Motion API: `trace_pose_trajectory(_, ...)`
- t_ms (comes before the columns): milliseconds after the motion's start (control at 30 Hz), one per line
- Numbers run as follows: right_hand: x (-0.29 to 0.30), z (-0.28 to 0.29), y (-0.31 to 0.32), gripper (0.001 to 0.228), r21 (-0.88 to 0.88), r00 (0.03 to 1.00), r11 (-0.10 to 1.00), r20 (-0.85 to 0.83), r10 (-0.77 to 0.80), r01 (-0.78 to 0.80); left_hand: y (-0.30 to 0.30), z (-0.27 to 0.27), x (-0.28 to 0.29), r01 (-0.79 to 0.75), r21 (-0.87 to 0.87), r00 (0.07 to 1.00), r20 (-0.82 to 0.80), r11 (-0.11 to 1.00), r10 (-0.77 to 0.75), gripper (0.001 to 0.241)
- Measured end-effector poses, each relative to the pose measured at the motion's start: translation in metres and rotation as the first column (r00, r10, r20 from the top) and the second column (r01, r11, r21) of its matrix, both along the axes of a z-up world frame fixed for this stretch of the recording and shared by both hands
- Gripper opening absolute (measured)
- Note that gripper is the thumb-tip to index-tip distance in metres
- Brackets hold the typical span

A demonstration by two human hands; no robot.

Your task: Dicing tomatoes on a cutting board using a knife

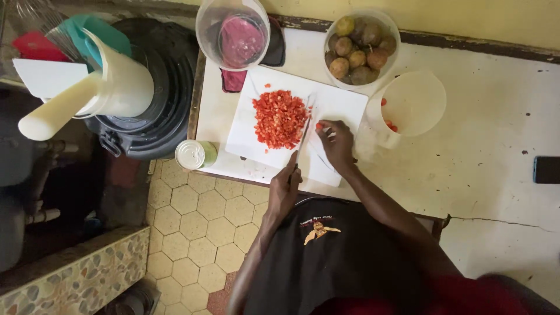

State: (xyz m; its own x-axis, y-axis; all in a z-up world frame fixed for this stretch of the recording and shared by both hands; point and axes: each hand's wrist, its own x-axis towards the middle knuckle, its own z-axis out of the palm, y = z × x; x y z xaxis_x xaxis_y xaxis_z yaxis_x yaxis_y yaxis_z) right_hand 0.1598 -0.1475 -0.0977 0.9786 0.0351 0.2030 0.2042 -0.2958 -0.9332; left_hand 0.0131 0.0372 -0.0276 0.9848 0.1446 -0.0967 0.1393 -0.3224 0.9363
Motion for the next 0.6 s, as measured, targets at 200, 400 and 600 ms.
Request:
trace_pose_trajectory(200, -0.008, -0.024, -0.002, 0.024, -0.181, 0.997, 0.984, 0.078, 0.009, 0.005, -0.009, -0.034, -0.007, 0.032, 0.126, 0.998, -0.062, 0.992, -0.025, 0.055)
trace_pose_trajectory(400, -0.015, -0.019, -0.004, 0.015, -0.112, 0.995, 0.994, 0.099, -0.009, 0.020, -0.014, -0.048, -0.007, 0.109, 0.344, 0.994, -0.048, 0.933, -0.098, 0.058)
trace_pose_trajectory(600, -0.009, -0.008, 0.003, 0.010, -0.061, 0.999, 0.998, 0.046, 0.002, 0.001, -0.013, -0.062, -0.009, 0.144, 0.433, 0.986, -0.133, 0.890, -0.095, 0.061)
